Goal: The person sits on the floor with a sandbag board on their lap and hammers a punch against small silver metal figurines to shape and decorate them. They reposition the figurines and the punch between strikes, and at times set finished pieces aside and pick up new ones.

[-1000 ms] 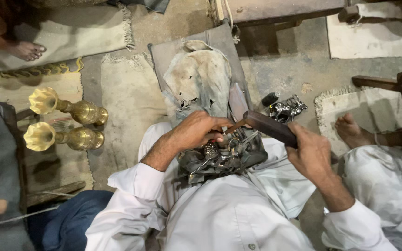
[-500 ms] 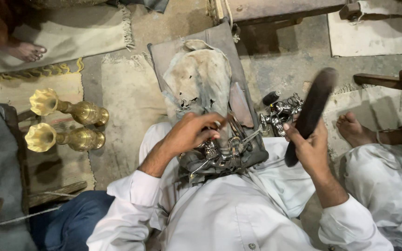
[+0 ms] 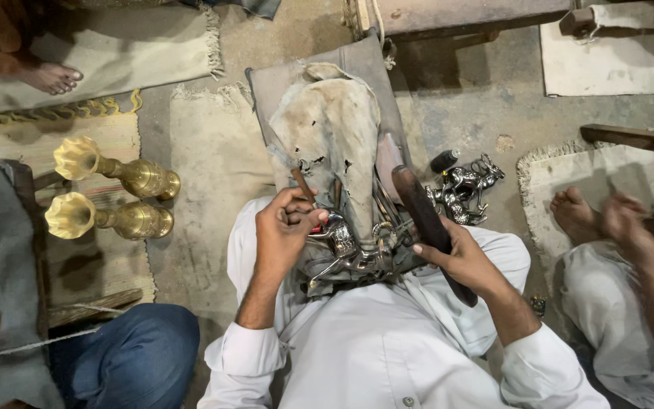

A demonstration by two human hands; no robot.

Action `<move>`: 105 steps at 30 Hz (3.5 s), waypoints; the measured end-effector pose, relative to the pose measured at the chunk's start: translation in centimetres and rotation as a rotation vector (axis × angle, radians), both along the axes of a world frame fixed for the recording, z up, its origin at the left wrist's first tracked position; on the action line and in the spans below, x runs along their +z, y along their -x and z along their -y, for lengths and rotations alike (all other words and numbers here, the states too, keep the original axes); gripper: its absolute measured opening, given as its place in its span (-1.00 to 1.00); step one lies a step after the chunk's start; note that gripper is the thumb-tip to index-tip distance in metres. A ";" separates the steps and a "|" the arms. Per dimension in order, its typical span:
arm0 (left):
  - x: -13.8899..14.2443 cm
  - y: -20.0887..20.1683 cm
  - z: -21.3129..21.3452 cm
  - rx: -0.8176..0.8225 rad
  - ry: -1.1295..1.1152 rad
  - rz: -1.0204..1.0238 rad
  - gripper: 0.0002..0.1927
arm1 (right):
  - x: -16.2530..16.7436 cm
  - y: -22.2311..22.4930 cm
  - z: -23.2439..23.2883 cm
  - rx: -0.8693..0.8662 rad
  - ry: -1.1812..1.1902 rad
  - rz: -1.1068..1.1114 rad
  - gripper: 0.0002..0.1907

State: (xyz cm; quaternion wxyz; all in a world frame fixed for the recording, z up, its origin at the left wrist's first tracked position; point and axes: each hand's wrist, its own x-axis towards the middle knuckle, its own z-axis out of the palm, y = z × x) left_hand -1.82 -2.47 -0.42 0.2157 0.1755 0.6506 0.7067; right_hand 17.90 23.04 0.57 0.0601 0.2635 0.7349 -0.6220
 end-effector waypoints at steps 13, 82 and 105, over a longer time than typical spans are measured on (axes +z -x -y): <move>0.0 -1.0 -1.3 0.198 -0.062 -0.028 -0.67 | -0.6 0.3 0.5 0.018 0.041 -0.026 -0.61; -4.0 -1.5 -1.2 0.419 -0.246 -0.052 -0.68 | -2.1 1.0 5.2 0.092 -0.231 -0.300 -0.62; 1.4 -5.4 -3.0 0.404 0.370 -0.535 -0.73 | 13.3 10.7 -0.9 0.591 -1.337 -0.564 -0.51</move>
